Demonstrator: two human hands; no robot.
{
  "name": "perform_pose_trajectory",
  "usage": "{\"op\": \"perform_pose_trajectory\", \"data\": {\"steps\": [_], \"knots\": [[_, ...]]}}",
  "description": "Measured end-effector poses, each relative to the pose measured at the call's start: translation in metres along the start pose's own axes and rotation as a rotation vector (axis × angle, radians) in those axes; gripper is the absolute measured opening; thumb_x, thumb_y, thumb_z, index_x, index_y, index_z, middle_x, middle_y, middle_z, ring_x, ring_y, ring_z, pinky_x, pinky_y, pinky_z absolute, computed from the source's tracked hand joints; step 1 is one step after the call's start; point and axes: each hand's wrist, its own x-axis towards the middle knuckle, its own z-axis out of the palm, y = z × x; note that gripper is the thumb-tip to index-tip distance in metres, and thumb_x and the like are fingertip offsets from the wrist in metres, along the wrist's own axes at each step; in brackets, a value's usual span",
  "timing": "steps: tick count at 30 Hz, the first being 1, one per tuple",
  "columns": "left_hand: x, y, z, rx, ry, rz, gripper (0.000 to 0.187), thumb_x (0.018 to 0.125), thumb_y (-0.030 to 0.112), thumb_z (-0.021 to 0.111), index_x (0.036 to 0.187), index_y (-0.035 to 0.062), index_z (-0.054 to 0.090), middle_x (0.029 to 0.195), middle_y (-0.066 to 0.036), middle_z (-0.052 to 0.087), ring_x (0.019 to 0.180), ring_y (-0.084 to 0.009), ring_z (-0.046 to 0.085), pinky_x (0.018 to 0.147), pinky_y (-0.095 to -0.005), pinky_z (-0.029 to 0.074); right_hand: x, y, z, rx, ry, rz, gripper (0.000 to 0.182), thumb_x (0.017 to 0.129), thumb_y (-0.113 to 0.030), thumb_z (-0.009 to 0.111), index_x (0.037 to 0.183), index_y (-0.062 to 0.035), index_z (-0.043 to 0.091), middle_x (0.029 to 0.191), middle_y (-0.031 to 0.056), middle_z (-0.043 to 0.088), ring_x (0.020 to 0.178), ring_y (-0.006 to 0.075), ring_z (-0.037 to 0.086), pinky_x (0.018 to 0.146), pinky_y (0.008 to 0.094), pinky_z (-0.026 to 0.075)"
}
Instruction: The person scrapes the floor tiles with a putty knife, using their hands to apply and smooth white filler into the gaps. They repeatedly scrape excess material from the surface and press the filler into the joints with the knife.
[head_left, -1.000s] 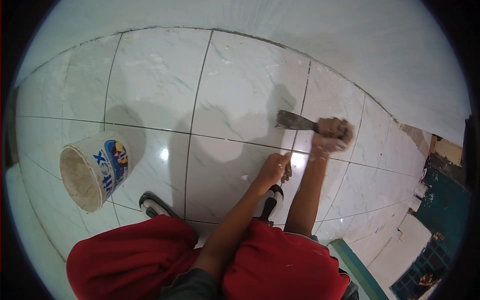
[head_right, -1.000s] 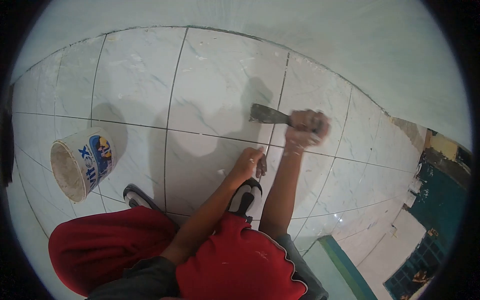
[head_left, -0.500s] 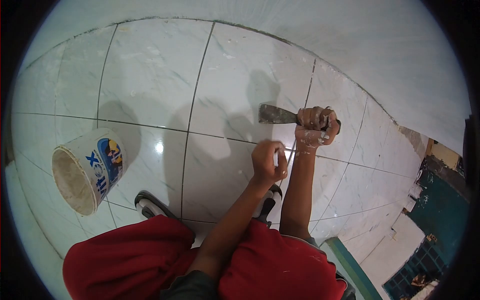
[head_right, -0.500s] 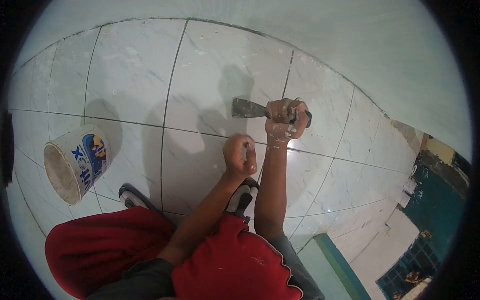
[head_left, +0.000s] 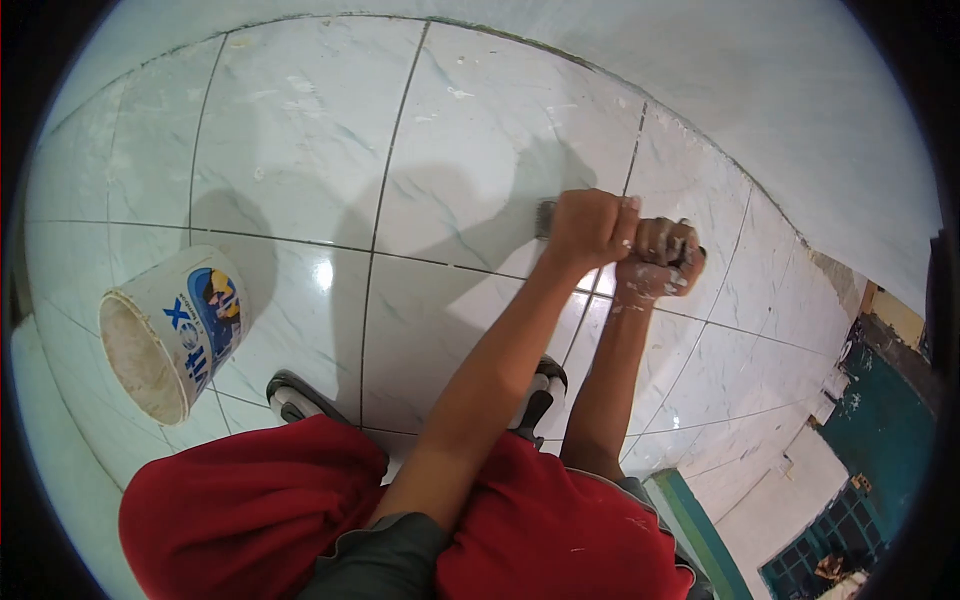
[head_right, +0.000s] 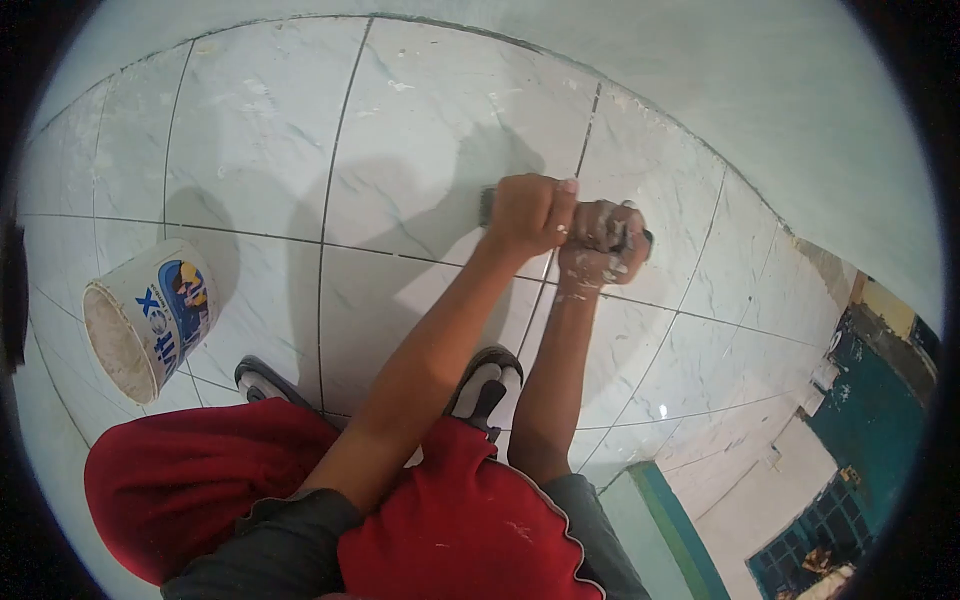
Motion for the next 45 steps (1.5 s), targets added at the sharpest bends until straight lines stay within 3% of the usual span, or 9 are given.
{"op": "perform_pose_trajectory", "data": {"steps": [7, 20, 22, 24, 26, 30, 33, 37, 45], "knots": [[0.000, -0.007, 0.000, -0.024, 0.117, 0.115, 0.040, 0.082, 0.021, 0.039, 0.046, 0.0051, 0.046, 0.043, -0.016, 0.044, 0.040, -0.0349, 0.045, 0.042, -0.0430, 0.037, -0.001, -0.004, 0.015, -0.160, -0.197, 0.039, 0.031, 0.075, -0.029, 0.042, 0.053, -0.0135, 0.026, 0.043, -0.0011, 0.023, 0.039, 0.0108, 0.018, 0.037, 0.0263, 0.019], [-0.003, -0.016, -0.009, 0.213, 0.099, 0.166, 0.039, 0.079, 0.021, 0.043, 0.045, 0.0032, 0.047, 0.046, -0.019, 0.047, 0.045, -0.0368, 0.049, 0.047, -0.0447, 0.040, -0.009, 0.019, -0.007, -0.058, 0.004, -0.006, 0.029, 0.076, -0.027, 0.041, 0.053, -0.0133, 0.027, 0.041, -0.0024, 0.026, 0.037, 0.0092, 0.018, 0.037, 0.0249, 0.018], [0.000, -0.002, -0.026, -0.018, -0.109, -0.060, 0.039, 0.079, 0.021, 0.044, 0.044, 0.0031, 0.046, 0.046, -0.019, 0.046, 0.045, -0.0370, 0.048, 0.046, -0.0452, 0.038, -0.012, 0.012, 0.009, -0.156, -0.008, -0.044, 0.030, 0.076, -0.027, 0.041, 0.053, -0.0133, 0.027, 0.041, -0.0024, 0.027, 0.038, 0.0092, 0.019, 0.038, 0.0251, 0.019], [-0.002, -0.013, -0.013, -0.007, -0.081, 0.036, 0.037, 0.082, 0.021, 0.041, 0.050, 0.0020, 0.043, 0.047, -0.020, 0.043, 0.045, -0.0375, 0.045, 0.044, -0.0445, 0.035, -0.012, 0.005, 0.011, -0.085, -0.112, -0.037, 0.029, 0.078, -0.021, 0.040, 0.054, -0.0118, 0.027, 0.043, -0.0009, 0.024, 0.039, 0.0110, 0.022, 0.038, 0.0261, 0.021], [-0.002, -0.013, -0.002, 0.045, -0.058, 0.128, 0.035, 0.080, 0.019, 0.044, 0.049, 0.0032, 0.043, 0.046, -0.017, 0.044, 0.044, -0.0373, 0.045, 0.045, -0.0447, 0.036, -0.020, 0.008, 0.012, 0.367, 0.246, 0.093, 0.026, 0.078, -0.022, 0.041, 0.056, -0.0113, 0.029, 0.045, -0.0007, 0.026, 0.040, 0.0114, 0.023, 0.039, 0.0267, 0.022], [-0.015, -0.031, -0.030, 0.198, -0.051, 0.093, 0.029, 0.080, 0.017, 0.046, 0.054, 0.0046, 0.046, 0.048, -0.016, 0.046, 0.045, -0.0375, 0.046, 0.046, -0.0456, 0.037, -0.021, 0.036, -0.001, 0.041, -0.081, 0.014, 0.027, 0.076, -0.021, 0.041, 0.054, -0.0112, 0.028, 0.047, -0.0002, 0.026, 0.041, 0.0124, 0.024, 0.039, 0.0271, 0.024], [-0.013, -0.027, -0.016, 0.194, 0.150, 0.573, 0.018, 0.079, 0.012, 0.050, 0.062, 0.0051, 0.046, 0.054, -0.016, 0.048, 0.045, -0.0343, 0.046, 0.041, -0.0442, 0.034, -0.021, 0.014, 0.011, -0.087, -0.091, -0.055, 0.023, 0.073, -0.016, 0.040, 0.054, -0.0112, 0.028, 0.047, 0.0002, 0.028, 0.041, 0.0127, 0.025, 0.040, 0.0270, 0.025], [-0.020, -0.036, -0.018, 0.222, -0.050, 0.190, 0.023, 0.072, 0.018, 0.053, 0.056, 0.0059, 0.042, 0.048, -0.013, 0.043, 0.045, -0.0344, 0.046, 0.041, -0.0429, 0.035, -0.027, 0.019, 0.014, -0.058, 0.012, -0.023, 0.026, 0.074, -0.016, 0.042, 0.052, -0.0100, 0.028, 0.045, 0.0001, 0.027, 0.041, 0.0116, 0.024, 0.039, 0.0270, 0.022], [-0.006, -0.009, -0.017, 0.085, -0.247, 0.019, 0.035, 0.076, 0.022, 0.044, 0.049, 0.0009, 0.044, 0.049, -0.021, 0.044, 0.047, -0.0390, 0.045, 0.046, -0.0450, 0.035, -0.033, 0.012, 0.008, -0.058, 0.164, -0.129, 0.026, 0.075, -0.015, 0.042, 0.053, -0.0098, 0.028, 0.043, 0.0005, 0.025, 0.040, 0.0113, 0.023, 0.038, 0.0269, 0.020]]}}
